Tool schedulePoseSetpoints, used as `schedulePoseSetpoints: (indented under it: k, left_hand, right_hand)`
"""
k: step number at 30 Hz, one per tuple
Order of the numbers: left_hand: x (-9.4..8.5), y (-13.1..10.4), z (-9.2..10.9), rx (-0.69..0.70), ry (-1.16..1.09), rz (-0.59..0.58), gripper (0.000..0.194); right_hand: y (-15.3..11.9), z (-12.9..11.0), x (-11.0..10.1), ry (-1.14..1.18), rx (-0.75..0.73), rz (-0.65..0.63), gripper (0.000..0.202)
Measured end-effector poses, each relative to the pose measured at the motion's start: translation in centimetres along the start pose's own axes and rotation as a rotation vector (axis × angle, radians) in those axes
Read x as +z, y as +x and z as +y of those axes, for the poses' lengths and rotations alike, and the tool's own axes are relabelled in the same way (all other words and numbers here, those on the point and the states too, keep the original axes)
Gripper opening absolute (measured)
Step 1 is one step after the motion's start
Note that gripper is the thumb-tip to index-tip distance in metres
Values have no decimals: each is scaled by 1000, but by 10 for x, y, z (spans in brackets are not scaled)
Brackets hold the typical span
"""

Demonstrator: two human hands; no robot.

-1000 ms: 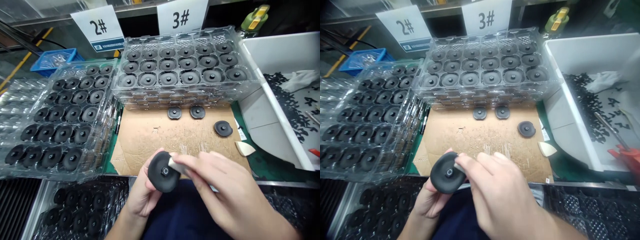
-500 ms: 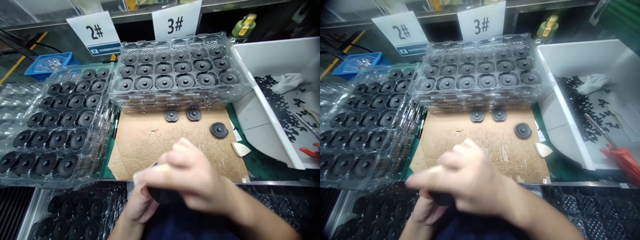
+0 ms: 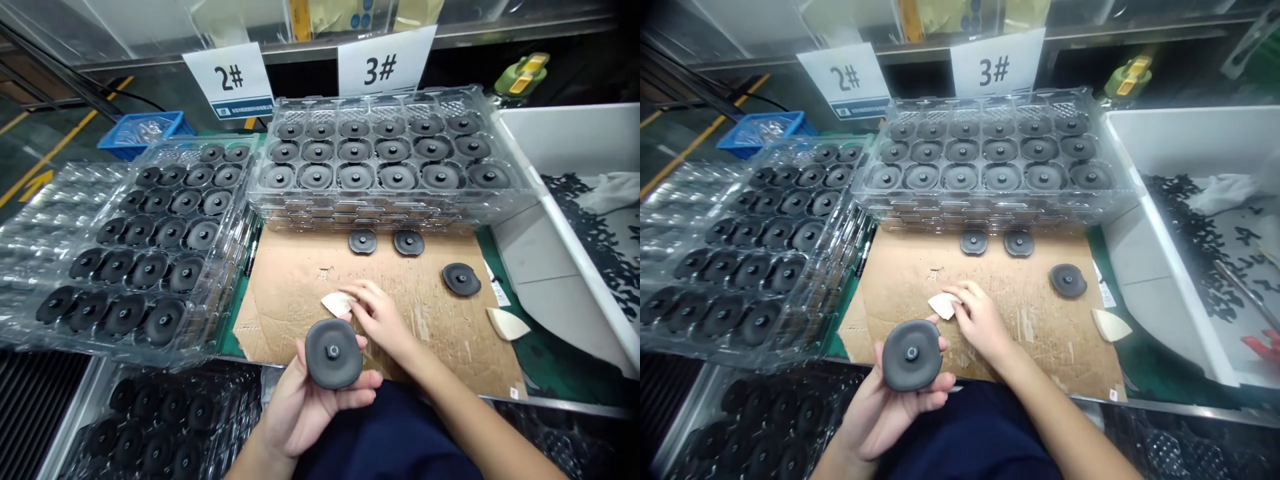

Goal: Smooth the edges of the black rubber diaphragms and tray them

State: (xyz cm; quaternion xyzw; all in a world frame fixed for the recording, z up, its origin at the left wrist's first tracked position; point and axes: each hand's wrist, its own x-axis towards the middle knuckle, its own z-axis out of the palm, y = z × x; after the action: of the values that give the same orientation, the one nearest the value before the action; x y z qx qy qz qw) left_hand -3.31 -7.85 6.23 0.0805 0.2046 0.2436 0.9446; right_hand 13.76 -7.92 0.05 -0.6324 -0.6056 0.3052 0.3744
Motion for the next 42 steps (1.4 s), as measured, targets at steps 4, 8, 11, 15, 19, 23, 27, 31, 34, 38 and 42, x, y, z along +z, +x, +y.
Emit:
schedulePoseSetpoints:
  k: [4, 8, 11, 15, 19, 23, 27, 31, 34, 38, 42]
  left_hand:
    - [-2, 0, 2, 215, 412, 28, 53]
    - [-9, 2, 3, 507, 1225, 155, 95]
    - [-14, 3, 2, 585, 1492, 116, 100]
    - [-15, 3, 4, 596, 1520, 119, 98]
    - [-11, 2, 12, 351, 1258, 204, 59]
    - [-13, 1, 15, 155, 1053, 248, 34]
    - [-25, -7, 14, 200, 1055, 356, 43]
    - [-41, -34, 24, 263, 1143, 501, 40]
    - [-55, -75, 36, 310, 1248, 694, 36]
    - [-71, -162, 44, 339, 1374, 1103, 26]
    - [-85, -268, 36, 291, 1422, 1580, 24]
  right_hand:
    - [-9, -7, -7, -29, 15, 35, 41]
    - [-32, -4, -9, -104, 5, 79, 46]
    - [-49, -5, -15, -154, -104, 50, 52]
    - [-54, -12, -28, -233, -312, -13, 46]
    - [-46, -25, -35, -147, -395, -3, 26]
    - [-45, -37, -21, 6, -310, 86, 40]
    - [-44, -34, -10, 19, -317, 63, 44]
    - [-14, -18, -15, 10, -308, -31, 44]
    - [19, -3, -14, -19, -274, -59, 42]
    - [44, 22, 3, -58, -228, -58, 47]
    - [46, 57, 12, -135, -125, -71, 44]
